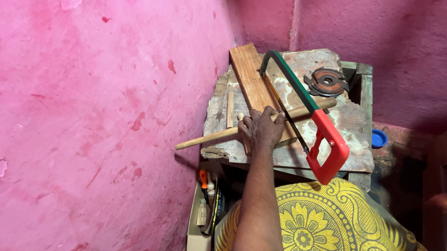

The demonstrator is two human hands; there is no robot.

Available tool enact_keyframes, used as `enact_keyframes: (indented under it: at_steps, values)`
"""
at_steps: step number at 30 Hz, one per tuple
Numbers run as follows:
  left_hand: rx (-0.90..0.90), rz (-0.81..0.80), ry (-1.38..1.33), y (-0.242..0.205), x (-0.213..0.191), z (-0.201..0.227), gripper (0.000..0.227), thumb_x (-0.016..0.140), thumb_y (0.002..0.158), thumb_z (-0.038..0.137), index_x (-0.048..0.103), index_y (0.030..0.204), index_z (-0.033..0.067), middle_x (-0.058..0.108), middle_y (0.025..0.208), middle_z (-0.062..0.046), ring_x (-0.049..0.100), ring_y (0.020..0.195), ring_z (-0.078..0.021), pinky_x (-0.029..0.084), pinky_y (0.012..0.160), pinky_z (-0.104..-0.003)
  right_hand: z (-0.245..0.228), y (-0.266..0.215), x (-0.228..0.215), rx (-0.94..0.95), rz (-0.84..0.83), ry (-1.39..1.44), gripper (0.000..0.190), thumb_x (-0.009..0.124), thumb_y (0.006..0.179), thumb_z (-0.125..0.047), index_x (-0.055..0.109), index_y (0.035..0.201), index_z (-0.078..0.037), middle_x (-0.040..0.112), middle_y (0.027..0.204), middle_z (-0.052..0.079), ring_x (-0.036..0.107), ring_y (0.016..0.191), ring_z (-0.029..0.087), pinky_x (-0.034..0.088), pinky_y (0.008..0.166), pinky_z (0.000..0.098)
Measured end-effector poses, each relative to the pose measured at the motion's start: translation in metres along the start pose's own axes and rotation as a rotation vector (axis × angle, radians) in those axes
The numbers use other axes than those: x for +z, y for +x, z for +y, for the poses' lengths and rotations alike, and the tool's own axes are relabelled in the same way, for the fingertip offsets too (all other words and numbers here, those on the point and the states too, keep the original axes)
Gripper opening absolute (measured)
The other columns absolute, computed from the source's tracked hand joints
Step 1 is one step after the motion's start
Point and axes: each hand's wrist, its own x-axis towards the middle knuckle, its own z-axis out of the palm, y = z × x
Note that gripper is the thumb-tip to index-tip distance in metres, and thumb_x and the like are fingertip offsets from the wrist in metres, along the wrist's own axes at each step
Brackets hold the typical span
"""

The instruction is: The person uses a hand saw to cut a cylindrical wooden dowel on a workbench. The dowel is held steady with the left hand while the right hand moves the saw back and forth until the cut is complete. The cut piece is then separated and briefly inspected.

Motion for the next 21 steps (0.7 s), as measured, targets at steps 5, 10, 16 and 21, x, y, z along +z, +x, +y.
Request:
enact_keyframes:
  at_steps: [5, 10, 16, 21]
  values:
    - [0.006, 0.024, -0.007, -0.002, -0.001, 0.000, 0.038, 0.061, 0.093, 0.055, 0.069, 0.118, 0.0267, 0.054, 0.130, -0.013, 0.042, 0.129, -0.0325, 0.013, 0.116, -0.054, -0.021, 0.004, 0.022, -0.017, -0.043, -0.038, 0.035, 0.052, 0.106, -0.042, 0.056, 0.125, -0.013, 0.054, 0.098, 0.001, 0.052, 0.089, 0.012, 0.045, 0.079, 0.0352]
    - [0.007, 0.020, -0.017, -0.006, 0.001, 0.000, 0.037, 0.061, 0.093, 0.053, 0.069, 0.118, 0.0264, 0.054, 0.129, -0.013, 0.040, 0.130, -0.0343, 0.012, 0.117, -0.054, -0.038, -0.029, 0.058, 0.037, -0.223, -0.150, 0.047, 0.053, 0.101, -0.042, 0.054, 0.136, -0.010, 0.059, 0.112, 0.005, 0.057, 0.103, 0.015, 0.049, 0.089, 0.0379]
    - [0.001, 0.019, -0.026, -0.006, -0.001, 0.002, 0.035, 0.064, 0.091, 0.051, 0.069, 0.116, 0.0275, 0.053, 0.130, -0.011, 0.041, 0.129, -0.0324, 0.012, 0.116, -0.054, -0.009, -0.107, 0.112, 0.022, -0.688, -0.541, 0.064, 0.056, 0.096, -0.039, 0.048, 0.151, -0.006, 0.062, 0.130, 0.008, 0.062, 0.114, 0.017, 0.053, 0.099, 0.0385]
    - [-0.013, 0.028, -0.041, -0.003, -0.002, 0.001, 0.035, 0.066, 0.090, 0.052, 0.071, 0.113, 0.0268, 0.055, 0.129, -0.011, 0.042, 0.129, -0.0323, 0.014, 0.116, -0.055, -0.002, -0.135, 0.148, -0.059, -0.852, -0.753, 0.063, 0.065, 0.096, -0.025, 0.048, 0.153, -0.003, 0.065, 0.121, 0.011, 0.062, 0.106, 0.018, 0.051, 0.092, 0.0371]
